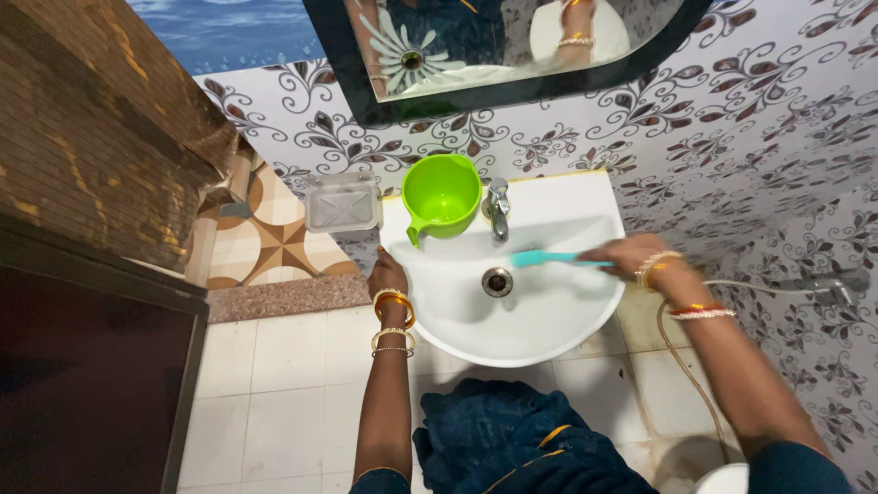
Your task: The person scrubs a white bathroom sink using a light blue brush. They repeatedly dip the brush into a green plastic jug to wet it and scrub the basin, faucet, and drain area.
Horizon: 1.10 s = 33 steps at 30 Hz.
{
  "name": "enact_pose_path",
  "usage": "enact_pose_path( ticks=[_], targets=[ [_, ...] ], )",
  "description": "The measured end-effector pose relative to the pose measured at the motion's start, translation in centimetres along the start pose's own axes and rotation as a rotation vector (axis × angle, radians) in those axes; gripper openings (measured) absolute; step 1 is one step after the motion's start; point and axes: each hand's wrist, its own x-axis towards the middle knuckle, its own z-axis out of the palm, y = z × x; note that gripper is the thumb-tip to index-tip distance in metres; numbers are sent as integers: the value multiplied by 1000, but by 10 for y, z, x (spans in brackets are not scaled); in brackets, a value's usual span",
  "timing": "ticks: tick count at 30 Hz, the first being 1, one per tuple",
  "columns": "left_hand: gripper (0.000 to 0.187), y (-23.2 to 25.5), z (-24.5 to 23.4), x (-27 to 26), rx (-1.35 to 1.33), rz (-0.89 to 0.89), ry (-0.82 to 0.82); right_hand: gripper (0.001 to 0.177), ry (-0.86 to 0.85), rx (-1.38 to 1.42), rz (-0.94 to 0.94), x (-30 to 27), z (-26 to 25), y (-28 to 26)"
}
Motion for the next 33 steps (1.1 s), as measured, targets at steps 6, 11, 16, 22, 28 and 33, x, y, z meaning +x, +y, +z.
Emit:
enact_pose_path(
  ticks=[6, 11, 16, 22, 28, 33],
  targets=[
    [77, -5, 5, 3, -10, 10, 19, 36, 313, 292, 141, -33, 45, -11],
    [73, 0, -2, -2, 30, 0, 22, 37, 502, 952, 57, 11, 86, -166],
    [75, 5, -12, -13, 283, 128, 70, 38, 650, 836, -2, 19, 74, -247],
    [46, -18, 31, -94, 49, 605, 31, 40, 759, 935, 80, 28, 82, -221],
    [40, -10, 96, -101, -518, -249, -849, 61, 662, 949, -43, 38, 117, -230],
    [29, -19, 103, -93, -527, -232, -1060, 70, 257, 1070, -293, 11, 106, -183]
  ],
)
